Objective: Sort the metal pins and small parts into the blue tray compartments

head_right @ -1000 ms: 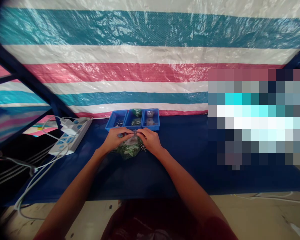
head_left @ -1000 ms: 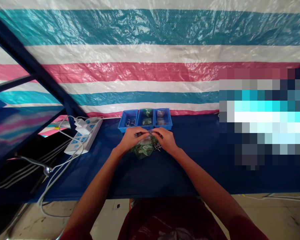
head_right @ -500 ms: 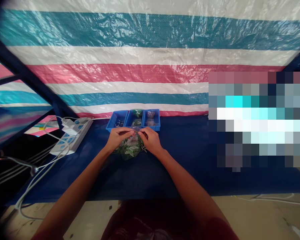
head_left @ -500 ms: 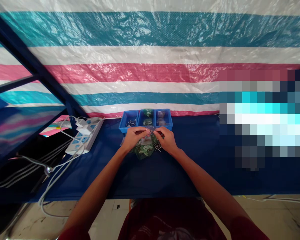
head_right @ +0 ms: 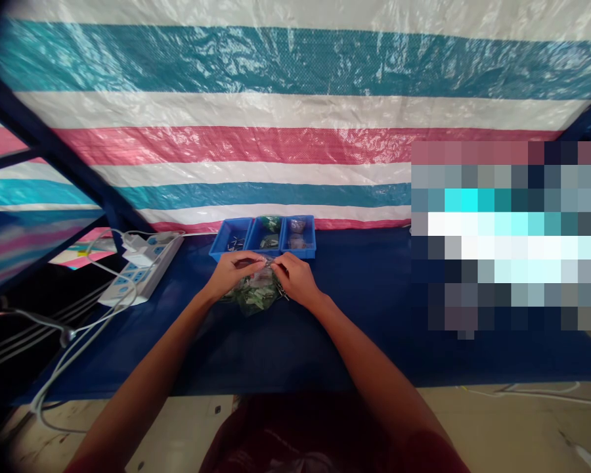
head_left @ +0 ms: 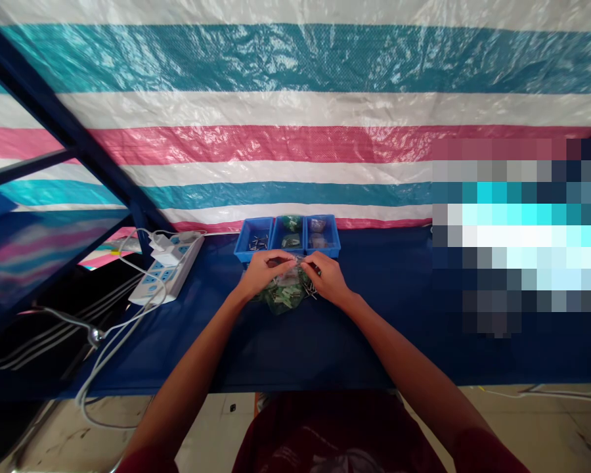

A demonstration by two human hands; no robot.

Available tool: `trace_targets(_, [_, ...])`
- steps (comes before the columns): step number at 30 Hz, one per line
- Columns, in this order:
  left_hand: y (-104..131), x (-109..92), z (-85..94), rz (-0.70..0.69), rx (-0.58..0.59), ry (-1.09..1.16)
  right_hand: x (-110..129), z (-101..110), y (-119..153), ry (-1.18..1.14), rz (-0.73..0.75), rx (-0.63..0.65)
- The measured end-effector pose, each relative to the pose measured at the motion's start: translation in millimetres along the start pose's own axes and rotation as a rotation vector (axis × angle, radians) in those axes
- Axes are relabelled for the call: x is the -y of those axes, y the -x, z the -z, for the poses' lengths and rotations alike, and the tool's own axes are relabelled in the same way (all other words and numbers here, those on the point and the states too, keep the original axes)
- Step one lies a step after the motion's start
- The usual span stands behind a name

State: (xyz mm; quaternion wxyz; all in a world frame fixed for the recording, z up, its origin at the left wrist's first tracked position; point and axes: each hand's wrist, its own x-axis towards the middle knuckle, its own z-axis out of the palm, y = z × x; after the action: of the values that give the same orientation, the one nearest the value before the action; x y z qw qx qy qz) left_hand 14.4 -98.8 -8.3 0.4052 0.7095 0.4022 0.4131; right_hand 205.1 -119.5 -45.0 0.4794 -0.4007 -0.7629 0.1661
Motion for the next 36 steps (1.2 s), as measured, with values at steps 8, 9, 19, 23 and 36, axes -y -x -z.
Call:
trace_targets(8, [-2,-2,1.6,0.011,0.021,0.021,6,0,0,-0.044,-0.065,-0.041])
trace_targets(9, [-2,-2,1.6,0.009,0.012,0.025,7,1,0,-0.064,-0.087,-0.048])
trace_targets(19, [0,-6,0.2,0.015,-0.008,0.022,7,4,-6,-0.559,-0.392,0.0])
trace_targets(23, [-4,-4,1.9,-0.019,-0.166,0.114,0,4,-11,-0.743,-0.56,-0.217])
trace_targets(36, [-4,5,3.8,-0.005,-0.164,-0.055,-2,12,-9,-0.274,-0.536,-0.285])
